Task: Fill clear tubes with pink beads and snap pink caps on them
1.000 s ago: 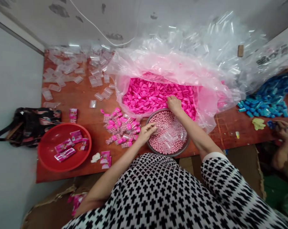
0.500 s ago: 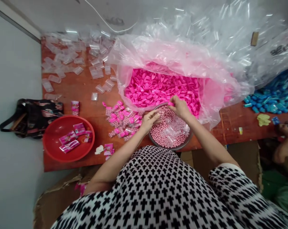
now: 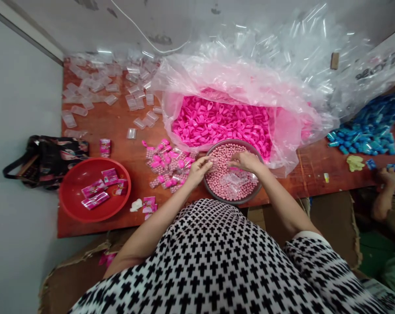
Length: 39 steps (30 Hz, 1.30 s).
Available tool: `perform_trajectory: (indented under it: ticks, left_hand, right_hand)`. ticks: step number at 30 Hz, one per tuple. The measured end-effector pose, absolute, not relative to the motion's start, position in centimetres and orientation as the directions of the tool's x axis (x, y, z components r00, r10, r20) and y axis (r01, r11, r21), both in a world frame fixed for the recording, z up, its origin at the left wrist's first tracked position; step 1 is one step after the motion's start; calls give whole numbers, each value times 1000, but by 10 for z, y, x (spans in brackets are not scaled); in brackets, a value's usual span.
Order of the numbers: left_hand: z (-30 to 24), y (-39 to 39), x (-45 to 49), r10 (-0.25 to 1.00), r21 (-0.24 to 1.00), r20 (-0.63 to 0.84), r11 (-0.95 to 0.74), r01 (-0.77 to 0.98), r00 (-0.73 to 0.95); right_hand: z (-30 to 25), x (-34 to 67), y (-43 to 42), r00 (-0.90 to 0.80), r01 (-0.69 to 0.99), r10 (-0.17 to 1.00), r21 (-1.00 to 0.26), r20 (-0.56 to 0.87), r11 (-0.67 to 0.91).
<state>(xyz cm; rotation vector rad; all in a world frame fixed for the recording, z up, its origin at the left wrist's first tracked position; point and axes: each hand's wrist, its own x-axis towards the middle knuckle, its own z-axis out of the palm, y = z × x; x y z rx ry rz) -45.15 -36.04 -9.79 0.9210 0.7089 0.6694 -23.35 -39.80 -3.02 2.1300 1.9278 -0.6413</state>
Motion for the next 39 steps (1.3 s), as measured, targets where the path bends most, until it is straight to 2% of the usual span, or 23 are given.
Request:
perform_trajectory:
  ticks: [3,6,12,13,15,17,18,22,25,28,32,36,38,39]
  left_hand:
    - [-101,-363,-454,782,897,-220,397,-193,583]
    - [-103,-364,-451,796,913,-194,361,-192,573]
    - [-112,-364,-443,822,948,-191,296,-116,536]
    - [-114,-363,-441,824,959,-182,269,-87,536]
    - [-116,-362,-437,827,979,-153,203,-33,541]
    - [-117,-362,-431,827,992,-108,129,2,552]
    - [-117,-362,-428,825,995,-86,97,10,559]
    - [-116,-362,-417,813,998,-44,66,-16,580]
    - [-115,-362,-416,798,991,-47,112,-70,600]
    - [-114,-364,-422,809,968,-90,207,-139,581]
    - [-112,-370,-433,828,969,-113,214,-123,549]
    - [-111,-375,-438,822,941,-154,292,-173,549]
    - [-110,-375,-438,828,918,-182,337,-211,530]
    - [-109,-375,-438,831,908,-195,353,-224,521]
  right_hand:
    - [-46,-243,-382,96,989,944,-75,-314,-125]
    - [-69,-249,-369,129,988,936,-38,-328,-149]
    - [-84,-233,-375,124,983,942,-90,-312,-159]
    - [-80,-231,-379,122,976,953,-140,-277,-165]
    - [-71,-230,-388,107,928,982,-338,-155,-155]
    - [-59,-235,-397,83,822,996,-564,-19,-79]
    - [-54,-239,-401,60,771,998,-637,24,-31]
    - [-37,-250,-412,-6,693,999,-720,38,32]
    - [-35,-235,-421,158,651,983,-759,91,-35]
    - [-39,-212,-429,265,723,964,-667,27,-180]
    - [-48,-210,-426,330,869,923,-318,-199,-380]
    - [-59,-235,-409,475,868,831,-3,-289,-497]
    - [-63,-240,-403,493,860,811,32,-314,-510]
    - [-65,-238,-402,488,857,812,2,-319,-515]
